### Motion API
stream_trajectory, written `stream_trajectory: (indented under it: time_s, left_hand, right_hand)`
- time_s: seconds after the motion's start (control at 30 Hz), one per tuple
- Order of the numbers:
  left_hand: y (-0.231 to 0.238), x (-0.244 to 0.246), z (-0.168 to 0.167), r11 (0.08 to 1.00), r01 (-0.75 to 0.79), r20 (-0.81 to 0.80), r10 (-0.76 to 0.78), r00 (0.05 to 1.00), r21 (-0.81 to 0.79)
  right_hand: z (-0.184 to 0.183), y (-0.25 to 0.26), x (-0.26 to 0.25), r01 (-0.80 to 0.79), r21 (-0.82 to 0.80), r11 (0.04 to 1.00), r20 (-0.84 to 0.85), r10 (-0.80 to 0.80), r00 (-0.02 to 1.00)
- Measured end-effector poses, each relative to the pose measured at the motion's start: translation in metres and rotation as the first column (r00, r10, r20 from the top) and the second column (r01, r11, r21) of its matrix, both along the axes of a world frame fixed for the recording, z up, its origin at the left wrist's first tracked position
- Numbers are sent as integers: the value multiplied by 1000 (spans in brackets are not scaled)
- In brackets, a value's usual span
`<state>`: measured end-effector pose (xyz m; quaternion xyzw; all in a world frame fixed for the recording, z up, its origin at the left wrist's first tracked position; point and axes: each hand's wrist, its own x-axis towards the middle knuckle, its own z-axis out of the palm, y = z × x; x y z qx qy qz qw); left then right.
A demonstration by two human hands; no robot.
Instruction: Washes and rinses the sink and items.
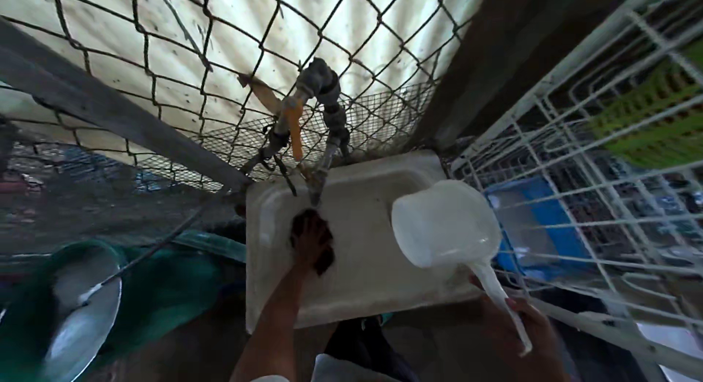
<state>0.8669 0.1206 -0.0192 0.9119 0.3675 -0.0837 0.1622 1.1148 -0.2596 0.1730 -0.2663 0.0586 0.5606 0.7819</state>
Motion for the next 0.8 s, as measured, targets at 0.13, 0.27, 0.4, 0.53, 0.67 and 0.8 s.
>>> stream_trajectory:
  time_s: [0.13, 0.27, 0.4, 0.53, 0.67, 0.8]
  left_hand:
    - [7, 29, -16, 966, -202, 7, 204, 979, 161]
    - [-52, 64, -12, 999, 28, 80, -30, 996, 27]
    - [-44, 104, 6, 915, 377, 156, -355, 922, -145]
    - [-4, 163, -14, 996, 89, 152, -88, 984, 1]
    - [-54, 141, -18, 965, 255, 198, -237, 951, -68]
    - [-83, 61, -1, 659, 696, 161, -683, 713, -286]
  right_hand:
    - [5, -15, 1, -14, -35, 999, 55, 16, 998]
    - [4, -25, -2, -48, -1, 999, 45, 48, 998]
    - [13, -21, -6, -26, -128, 991, 98, 39, 994]
    - [14, -20, -3, -41, -183, 982, 215, 81, 973]
    - [13, -20, -5, -116, -106, 988, 164, 132, 977]
    - [24, -26, -10, -112, -229, 967, 247, 169, 954]
